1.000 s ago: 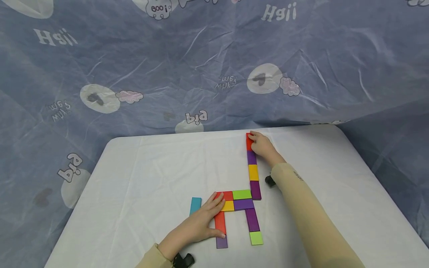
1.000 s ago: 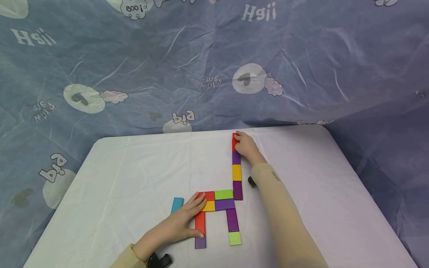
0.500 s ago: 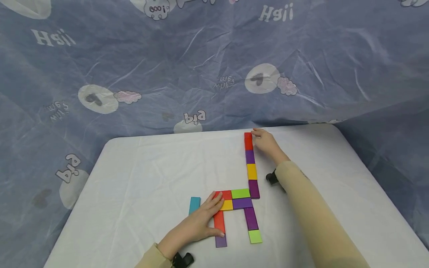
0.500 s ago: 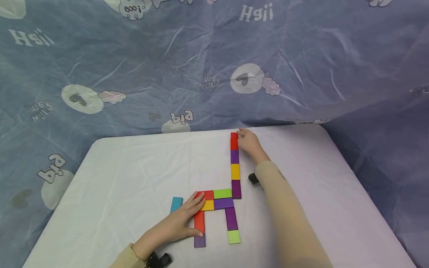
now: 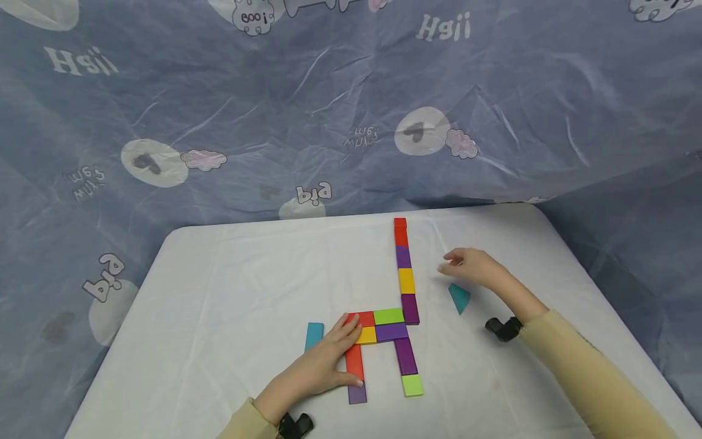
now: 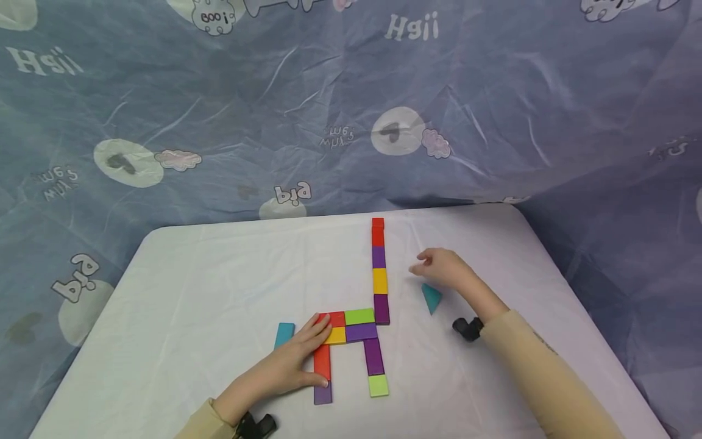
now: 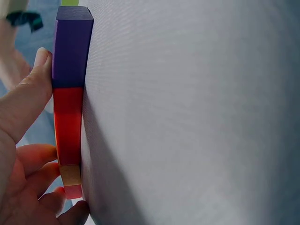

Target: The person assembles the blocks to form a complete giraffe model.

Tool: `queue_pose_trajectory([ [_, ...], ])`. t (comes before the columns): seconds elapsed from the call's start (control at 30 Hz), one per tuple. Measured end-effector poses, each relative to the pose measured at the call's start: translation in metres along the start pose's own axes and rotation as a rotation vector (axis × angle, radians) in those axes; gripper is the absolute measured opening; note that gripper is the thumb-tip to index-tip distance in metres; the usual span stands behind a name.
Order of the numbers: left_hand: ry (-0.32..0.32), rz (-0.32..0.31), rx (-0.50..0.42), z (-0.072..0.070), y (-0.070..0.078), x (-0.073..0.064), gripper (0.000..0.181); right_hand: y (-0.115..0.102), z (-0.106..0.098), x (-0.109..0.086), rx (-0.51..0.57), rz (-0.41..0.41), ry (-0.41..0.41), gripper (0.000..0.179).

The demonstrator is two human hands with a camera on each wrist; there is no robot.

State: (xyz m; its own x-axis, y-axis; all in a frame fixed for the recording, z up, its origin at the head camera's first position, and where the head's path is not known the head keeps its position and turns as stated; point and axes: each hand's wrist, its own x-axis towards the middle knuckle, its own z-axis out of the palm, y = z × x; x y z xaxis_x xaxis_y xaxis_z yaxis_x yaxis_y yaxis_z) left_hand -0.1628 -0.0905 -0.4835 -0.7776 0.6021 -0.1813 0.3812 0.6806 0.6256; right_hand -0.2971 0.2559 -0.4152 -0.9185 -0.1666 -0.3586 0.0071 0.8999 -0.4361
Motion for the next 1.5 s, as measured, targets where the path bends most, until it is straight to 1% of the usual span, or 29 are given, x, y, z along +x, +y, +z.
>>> queue_pose_trajectory([
  [0.1,0.008,0.010,-0.006,0.000,-0.001,-0.001,0.096,0.008,0.012,-0.020,-0.052,0.026,0.025,0.062],
  [0.2,0.016,0.013,-0.008,0.000,-0.003,-0.001,0.096,0.014,0.023,-0.033,-0.052,0.053,0.060,0.059],
  [0.3,0.018,0.002,-0.004,0.001,-0.004,-0.001,0.096,0.016,0.033,-0.039,-0.030,0.075,0.088,0.052],
  [0.43,0.019,-0.012,0.001,0.002,-0.005,-0.001,0.097,0.017,0.039,-0.037,-0.002,0.081,0.128,0.042],
  [0.57,0.018,-0.016,0.005,0.002,-0.005,0.000,0.096,0.019,0.038,-0.025,0.003,0.058,0.189,0.043],
  [0.83,0.015,-0.014,0.004,0.002,-0.003,0.000,0.097,0.028,0.027,0.017,0.001,-0.012,0.320,0.050],
  [1.0,0.011,-0.013,0.001,0.003,-0.002,0.000,0.097,0.027,0.022,0.040,-0.010,-0.014,0.381,0.048],
  [1.2,0.008,-0.008,0.003,0.001,-0.001,0.002,0.097,0.019,0.016,0.059,-0.041,0.011,0.408,0.046],
  [1.33,0.008,-0.006,0.007,0.001,0.000,0.002,0.097,0.014,0.012,0.068,-0.064,0.028,0.406,0.047],
  [1.5,0.004,-0.013,0.000,0.002,0.000,0.002,0.097,0.010,0.009,0.077,-0.077,0.027,0.408,0.046],
])
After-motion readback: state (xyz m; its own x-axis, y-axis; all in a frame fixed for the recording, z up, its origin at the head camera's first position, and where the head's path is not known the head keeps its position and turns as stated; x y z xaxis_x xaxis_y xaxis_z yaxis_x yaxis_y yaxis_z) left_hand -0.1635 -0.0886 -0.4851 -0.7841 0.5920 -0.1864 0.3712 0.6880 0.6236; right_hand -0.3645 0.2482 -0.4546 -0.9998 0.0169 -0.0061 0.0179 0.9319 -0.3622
